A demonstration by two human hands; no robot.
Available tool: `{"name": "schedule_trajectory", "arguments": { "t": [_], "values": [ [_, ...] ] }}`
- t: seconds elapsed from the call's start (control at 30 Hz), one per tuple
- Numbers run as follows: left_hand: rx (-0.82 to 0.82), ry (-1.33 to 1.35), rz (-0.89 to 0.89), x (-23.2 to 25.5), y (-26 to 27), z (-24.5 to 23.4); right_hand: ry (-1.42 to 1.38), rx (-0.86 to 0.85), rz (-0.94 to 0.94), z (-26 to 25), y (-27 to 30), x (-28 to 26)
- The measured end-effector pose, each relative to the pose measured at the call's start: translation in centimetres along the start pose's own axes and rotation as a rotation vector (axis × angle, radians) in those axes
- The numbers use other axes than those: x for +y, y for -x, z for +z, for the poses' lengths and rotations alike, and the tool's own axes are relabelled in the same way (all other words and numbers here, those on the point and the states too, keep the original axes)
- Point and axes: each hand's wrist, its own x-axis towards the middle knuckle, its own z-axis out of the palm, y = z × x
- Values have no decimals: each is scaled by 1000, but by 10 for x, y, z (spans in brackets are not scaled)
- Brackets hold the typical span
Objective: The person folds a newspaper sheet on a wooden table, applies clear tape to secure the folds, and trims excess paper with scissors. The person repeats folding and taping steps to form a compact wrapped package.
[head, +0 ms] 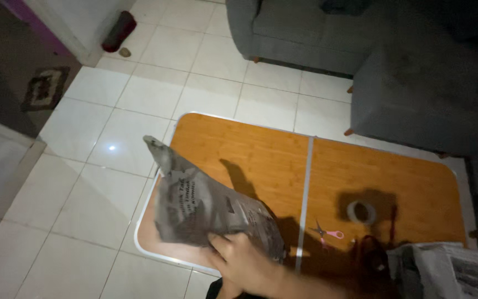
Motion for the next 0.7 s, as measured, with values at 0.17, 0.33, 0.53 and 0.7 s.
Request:
{"name": "schedule_trajectory", "arguments": {
  "t": [0.17, 0.33, 0.53, 0.7],
  "values": [
    [39, 589, -48, -35, -21, -60, -588, 3, 234, -60, -76, 150],
    [-517, 557, -362, -8, -37, -98, -87, 76, 458, -99, -94, 352],
    [-735, 534, 16, 2, -90, -126, 94, -234, 875, -54, 9, 443],
    [-779, 493, -199, 23, -117, -147, -193, -333, 700, -34, 85, 385]
  ]
}}
